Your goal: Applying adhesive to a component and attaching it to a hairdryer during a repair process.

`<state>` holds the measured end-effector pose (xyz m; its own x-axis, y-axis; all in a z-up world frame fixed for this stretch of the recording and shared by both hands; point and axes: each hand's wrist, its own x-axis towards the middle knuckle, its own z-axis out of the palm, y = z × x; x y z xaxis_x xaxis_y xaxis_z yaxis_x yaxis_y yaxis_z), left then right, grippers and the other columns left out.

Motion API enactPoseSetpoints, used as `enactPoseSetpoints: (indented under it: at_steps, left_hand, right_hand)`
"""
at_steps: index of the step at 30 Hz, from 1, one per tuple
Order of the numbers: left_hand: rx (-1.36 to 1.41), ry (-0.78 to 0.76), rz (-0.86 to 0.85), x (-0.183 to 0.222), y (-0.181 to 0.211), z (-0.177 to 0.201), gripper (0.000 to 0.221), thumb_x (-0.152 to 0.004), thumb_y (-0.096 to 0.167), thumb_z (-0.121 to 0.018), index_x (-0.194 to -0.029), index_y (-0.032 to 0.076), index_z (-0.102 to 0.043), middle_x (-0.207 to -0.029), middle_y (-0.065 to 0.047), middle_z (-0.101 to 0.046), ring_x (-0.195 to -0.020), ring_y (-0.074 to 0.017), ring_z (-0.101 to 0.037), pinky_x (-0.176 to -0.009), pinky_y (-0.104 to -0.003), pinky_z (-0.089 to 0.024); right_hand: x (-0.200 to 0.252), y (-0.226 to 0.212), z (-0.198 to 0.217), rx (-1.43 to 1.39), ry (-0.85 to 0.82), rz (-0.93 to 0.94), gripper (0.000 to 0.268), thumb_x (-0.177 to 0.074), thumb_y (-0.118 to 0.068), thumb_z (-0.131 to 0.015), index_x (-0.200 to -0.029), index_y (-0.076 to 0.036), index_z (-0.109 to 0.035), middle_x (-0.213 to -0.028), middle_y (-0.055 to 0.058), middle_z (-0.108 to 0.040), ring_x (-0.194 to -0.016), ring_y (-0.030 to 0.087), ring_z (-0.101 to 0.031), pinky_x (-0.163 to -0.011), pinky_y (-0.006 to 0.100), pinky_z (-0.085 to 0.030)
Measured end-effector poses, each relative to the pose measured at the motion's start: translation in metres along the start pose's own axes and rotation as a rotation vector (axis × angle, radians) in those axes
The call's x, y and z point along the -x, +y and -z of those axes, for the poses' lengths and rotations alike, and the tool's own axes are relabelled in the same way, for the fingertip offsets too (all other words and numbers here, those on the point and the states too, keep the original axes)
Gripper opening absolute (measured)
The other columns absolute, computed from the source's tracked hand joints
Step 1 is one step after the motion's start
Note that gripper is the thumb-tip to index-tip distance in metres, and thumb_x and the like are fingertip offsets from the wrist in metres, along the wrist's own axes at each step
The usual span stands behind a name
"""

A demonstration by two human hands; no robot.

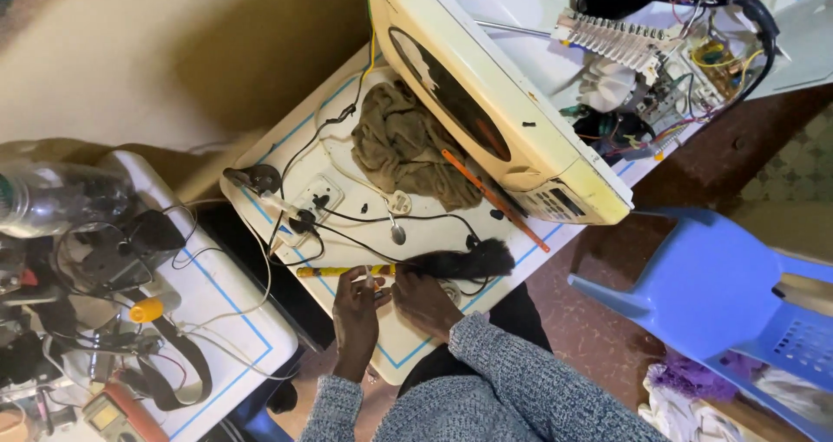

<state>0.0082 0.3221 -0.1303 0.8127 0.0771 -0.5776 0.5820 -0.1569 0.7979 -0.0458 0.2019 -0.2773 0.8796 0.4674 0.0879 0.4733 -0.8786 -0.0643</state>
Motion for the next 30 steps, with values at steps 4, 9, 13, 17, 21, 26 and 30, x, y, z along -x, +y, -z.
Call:
enactPoseSetpoints:
  at_steps: [4,9,13,17,21,26,30]
  left_hand:
    - [0.076,0.003,0.058,0.003,0.025,-0.015,0.035,-0.098,0.015,-0.067,-0.128,-0.001,-0.060,-0.096,-0.022,-0.071,-0.081,-0.0249,-0.074,-0.073,-0.034,-0.066]
    - [-0.362,0.104,-0.195,-0.056,-0.006,-0.046,0.015,-0.087,0.025,-0.074,-0.101,0.023,-0.078,-0.088,-0.005,-0.077,-0.078,-0.0202,-0.072,-0.069,-0.034,-0.057]
    - [-0.386,0.009,-0.592,-0.079,-0.019,-0.098,0.015,-0.085,0.011,-0.063,-0.094,0.011,-0.075,-0.093,-0.006,-0.075,-0.089,-0.0256,-0.070,-0.082,-0.039,-0.053]
    - [-0.546,-0.284,-0.695,-0.072,-0.032,-0.160,0.015,-0.089,0.012,-0.064,-0.100,0.011,-0.075,-0.099,-0.006,-0.071,-0.086,-0.0278,-0.068,-0.072,-0.043,-0.053]
    - [-0.770,-0.362,-0.685,-0.083,-0.050,-0.207,0.036,-0.083,0.010,-0.065,-0.117,0.011,-0.076,-0.146,-0.013,-0.060,-0.118,-0.0356,-0.064,-0.083,-0.052,-0.056]
    - [-1.018,-0.284,-0.916,-0.102,-0.065,-0.227,0.032,-0.084,0.022,-0.076,-0.114,0.013,-0.070,-0.122,-0.012,-0.061,-0.091,-0.0333,-0.064,-0.065,-0.048,-0.055]
    - [-1.188,-0.163,-1.389,-0.107,-0.077,-0.219,0.031,-0.066,0.002,-0.076,-0.095,0.008,-0.067,-0.088,-0.012,-0.059,-0.070,-0.0301,-0.061,-0.054,-0.041,-0.052]
  right_hand:
    - [-0.006,0.003,0.033,-0.210,-0.074,-0.030,0.002,-0.087,-0.008,-0.065,-0.089,-0.009,-0.065,-0.094,0.013,-0.058,-0.083,0.029,-0.061,-0.058,0.040,-0.044]
    - [0.044,0.019,0.081,-0.877,-0.125,-0.328,0.016,-0.083,-0.010,-0.063,-0.083,-0.012,-0.046,-0.074,0.004,-0.046,-0.066,0.035,-0.059,-0.051,0.043,-0.041]
    - [0.084,0.047,0.159,-1.090,-0.087,-0.639,0.033,-0.080,0.001,-0.068,-0.075,-0.016,-0.040,-0.063,-0.003,-0.043,-0.056,0.011,-0.039,-0.053,0.034,-0.029]
    - [0.129,0.065,0.191,-1.085,-0.111,-1.113,0.011,-0.079,-0.005,-0.067,-0.078,-0.016,-0.063,-0.064,-0.001,-0.060,-0.056,0.010,-0.048,-0.054,0.030,-0.036]
    - [0.158,0.070,0.217,-1.048,-0.105,-1.346,0.010,-0.088,-0.010,-0.071,-0.089,-0.015,-0.080,-0.078,0.000,-0.076,-0.060,0.010,-0.057,-0.059,0.026,-0.045]
    - [0.190,0.076,0.207,-1.138,-0.075,-1.450,0.016,-0.089,-0.008,-0.069,-0.088,-0.014,-0.083,-0.078,-0.001,-0.077,-0.061,0.008,-0.058,-0.060,0.024,-0.047]
    - [0.215,0.100,0.208,-1.177,-0.127,-1.565,0.016,-0.091,-0.011,-0.068,-0.093,-0.014,-0.084,-0.083,0.001,-0.082,-0.066,0.010,-0.064,-0.064,0.024,-0.052]
